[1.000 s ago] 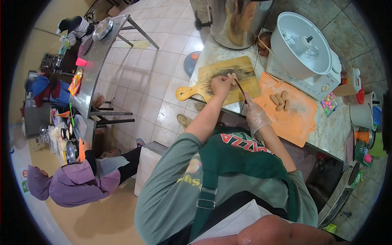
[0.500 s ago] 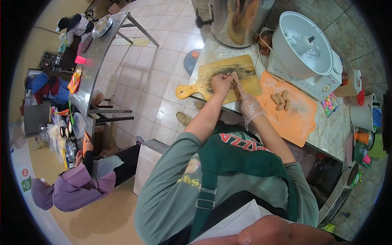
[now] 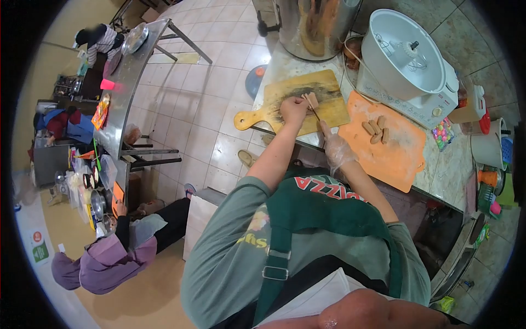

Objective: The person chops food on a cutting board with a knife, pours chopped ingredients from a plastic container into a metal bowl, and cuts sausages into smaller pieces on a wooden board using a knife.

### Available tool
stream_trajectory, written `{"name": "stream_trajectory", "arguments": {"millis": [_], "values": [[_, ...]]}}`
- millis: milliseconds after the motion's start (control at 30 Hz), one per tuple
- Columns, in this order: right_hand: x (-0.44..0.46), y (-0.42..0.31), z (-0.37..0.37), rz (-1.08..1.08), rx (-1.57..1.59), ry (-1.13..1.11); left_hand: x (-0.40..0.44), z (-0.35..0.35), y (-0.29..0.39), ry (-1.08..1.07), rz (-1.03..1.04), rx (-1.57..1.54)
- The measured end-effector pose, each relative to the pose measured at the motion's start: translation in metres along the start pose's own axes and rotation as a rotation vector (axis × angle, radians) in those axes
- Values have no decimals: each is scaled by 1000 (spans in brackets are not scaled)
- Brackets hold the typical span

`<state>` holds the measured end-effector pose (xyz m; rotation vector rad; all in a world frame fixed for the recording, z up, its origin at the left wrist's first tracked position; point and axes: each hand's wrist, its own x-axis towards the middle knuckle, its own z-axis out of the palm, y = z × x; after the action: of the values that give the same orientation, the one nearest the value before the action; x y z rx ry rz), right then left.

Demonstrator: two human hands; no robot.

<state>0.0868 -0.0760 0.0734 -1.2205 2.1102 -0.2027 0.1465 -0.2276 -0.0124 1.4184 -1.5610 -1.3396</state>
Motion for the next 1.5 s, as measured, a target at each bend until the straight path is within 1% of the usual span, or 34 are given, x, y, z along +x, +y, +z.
{"name": "stream_trajectory", "arguments": {"millis": [33,233,300,333,400,433,500,567,633,700,767,833,867,933,1000,1033,1100,1133,1200,1267,1333,1467,1500], "values": [[-5,1,0,38,-13,-36,-1,-1,1,-1,2,0],[-14,0,-4,9,-99,-7,-9,-8,21,-15,87,3],[-15,-2,-5,11,-108,-4,-12,-11,34,-65,27,80],[-15,-3,-5,10,-124,-8,-12,-11,35,-69,30,82],[-19,-6,-8,14,-153,-16,-9,-10,36,-69,189,294],[-20,-7,-9,16,-186,-27,-7,-11,37,-68,192,295],[-26,-4,-6,12,-181,-12,-3,-13,38,-107,179,393],[-28,3,-6,8,-178,1,0,-17,37,-97,160,394],[-28,11,-3,2,-59,-5,4,-21,32,-88,136,396],[-23,10,-3,3,-5,14,8,-22,26,-147,47,361],[-14,7,-1,6,50,32,9,-20,19,-138,42,320],[2,7,7,-93,164,164,9,-17,14,-129,36,278],[10,8,13,-93,164,164,7,-17,14,-116,53,270],[25,9,22,-128,207,253,0,-19,21,-101,67,261],[30,3,21,-115,199,225,-11,-22,37,-134,-45,97],[31,1,21,-99,191,198,-12,-21,38,-133,-47,96],[29,-2,21,-108,186,205,-14,-19,38,-110,-81,-31],[29,-4,20,-118,184,215,-12,-16,34,-109,-84,-33],[28,-9,16,-117,166,208,-10,-15,29,-126,-109,-188],[24,-19,5,-115,149,199,-13,-18,32,-132,-102,-161],[17,-33,-12,-138,219,194,-14,-18,32,-140,-95,-131],[14,-24,-2,-137,233,192,-9,-12,15,-116,-47,-104],[17,-12,10,-119,169,174,-9,-13,16,-90,-39,-88]]}}
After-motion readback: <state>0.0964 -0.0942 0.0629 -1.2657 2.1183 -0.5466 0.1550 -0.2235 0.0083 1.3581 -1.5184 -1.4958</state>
